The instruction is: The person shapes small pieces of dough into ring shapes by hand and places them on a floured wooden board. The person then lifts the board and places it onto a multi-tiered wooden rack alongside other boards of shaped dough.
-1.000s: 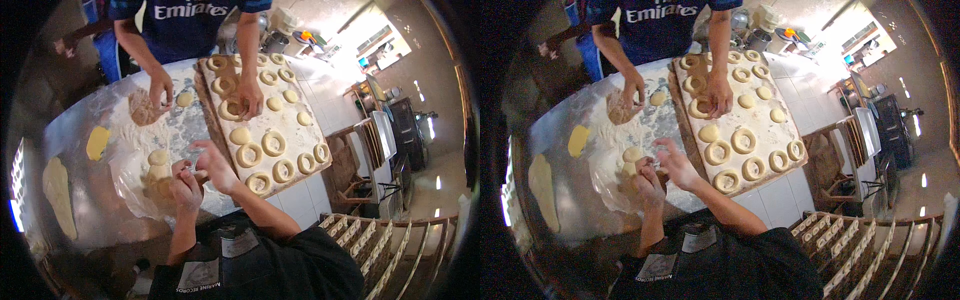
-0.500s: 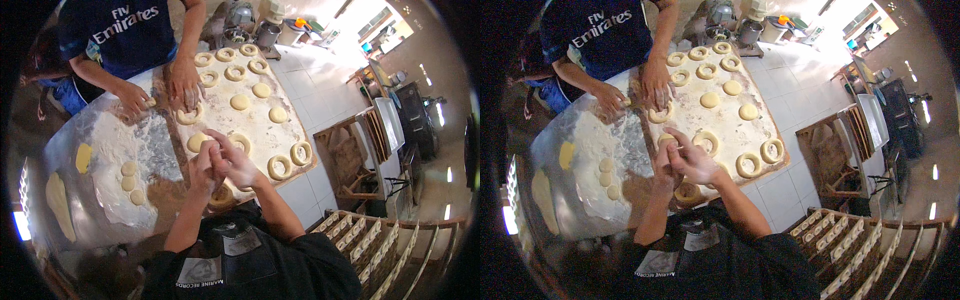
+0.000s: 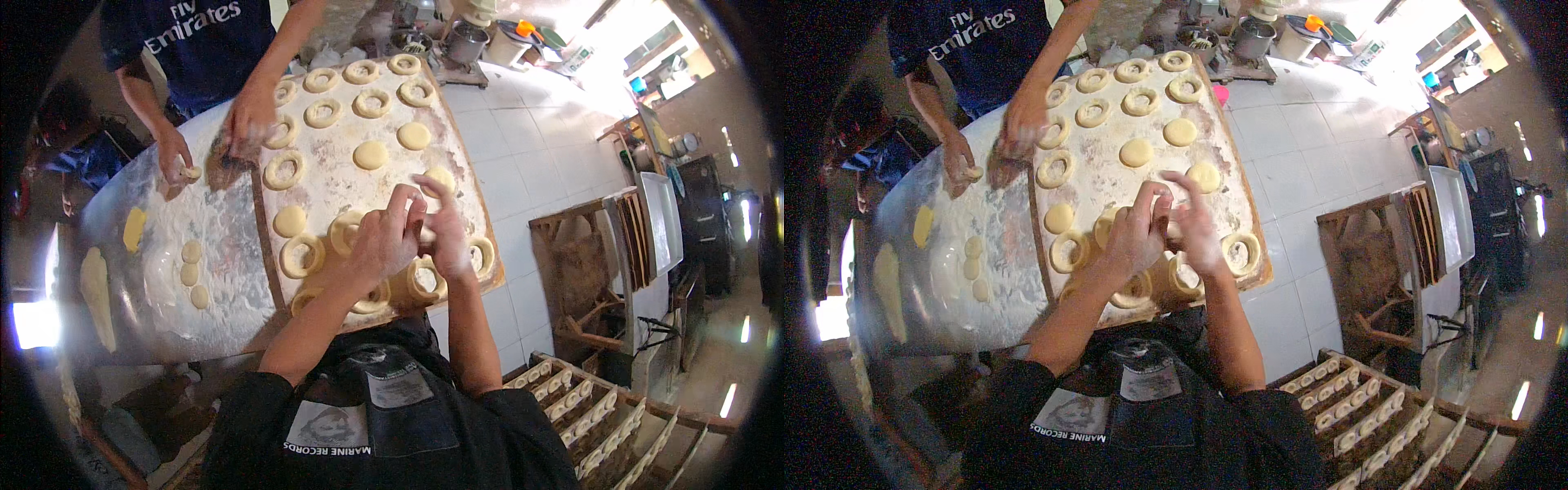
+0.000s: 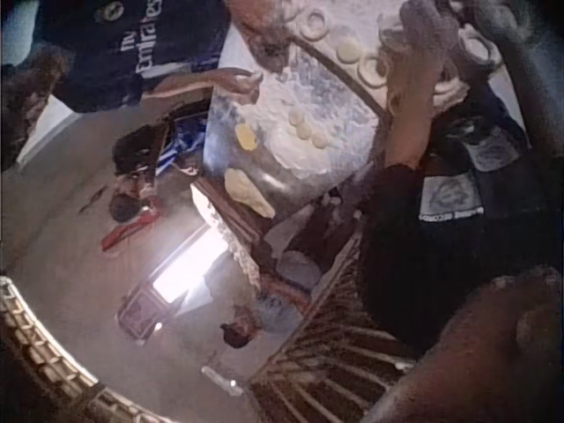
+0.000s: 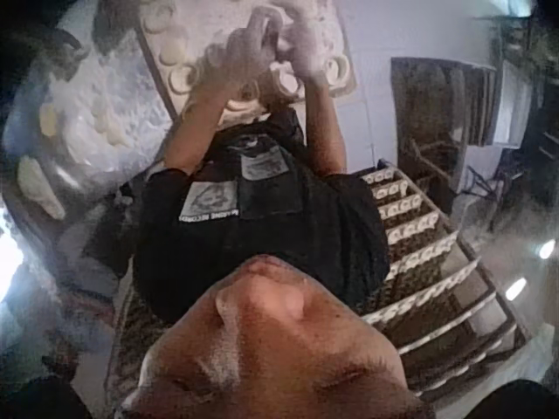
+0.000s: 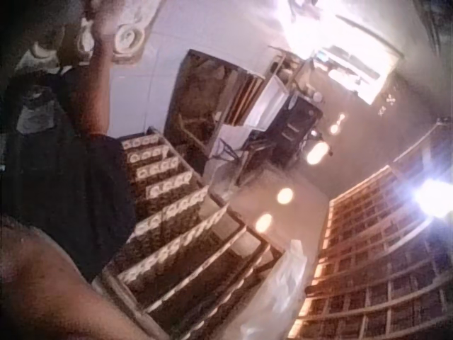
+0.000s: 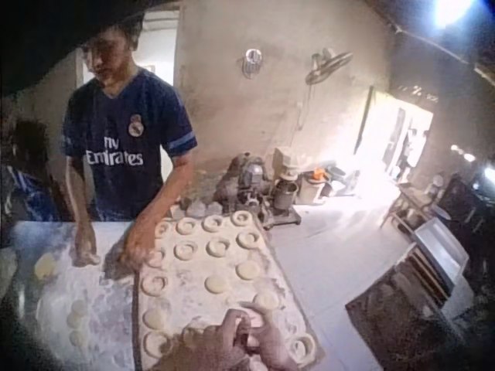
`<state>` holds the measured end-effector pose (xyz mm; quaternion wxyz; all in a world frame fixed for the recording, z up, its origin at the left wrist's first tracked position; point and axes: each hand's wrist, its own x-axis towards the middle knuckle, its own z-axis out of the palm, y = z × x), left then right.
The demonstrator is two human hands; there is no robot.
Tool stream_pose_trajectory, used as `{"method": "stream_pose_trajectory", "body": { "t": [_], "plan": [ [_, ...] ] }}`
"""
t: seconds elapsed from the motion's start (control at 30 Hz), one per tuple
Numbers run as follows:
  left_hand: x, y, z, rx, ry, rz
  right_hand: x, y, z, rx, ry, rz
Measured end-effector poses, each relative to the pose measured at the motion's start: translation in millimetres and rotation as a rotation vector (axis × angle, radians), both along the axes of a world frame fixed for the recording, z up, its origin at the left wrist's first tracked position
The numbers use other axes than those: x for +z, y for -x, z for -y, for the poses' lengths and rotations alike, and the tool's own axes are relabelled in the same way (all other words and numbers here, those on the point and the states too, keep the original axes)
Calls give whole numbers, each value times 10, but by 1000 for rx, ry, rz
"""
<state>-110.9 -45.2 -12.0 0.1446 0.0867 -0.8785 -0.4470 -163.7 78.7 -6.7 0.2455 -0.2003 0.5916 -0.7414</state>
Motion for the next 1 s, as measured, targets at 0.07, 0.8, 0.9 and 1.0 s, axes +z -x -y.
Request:
{"method": "stream_pose_trajectory", "body": {
  "t": [0.07,0.8,0.9,1.0],
  "plan": [
    [-15,111,21,47,-114,43,31,136,-115,-61,216,342],
    [-509,258,209,47,493,466,-511,474,74,-72,-1222,-548],
    [-520,68,154,124,389,288,-318,188,279,-230,-1351,-724],
    [-265,-436,414,189,219,193,-8,-215,700,-274,-1059,-854]
  ]
}}
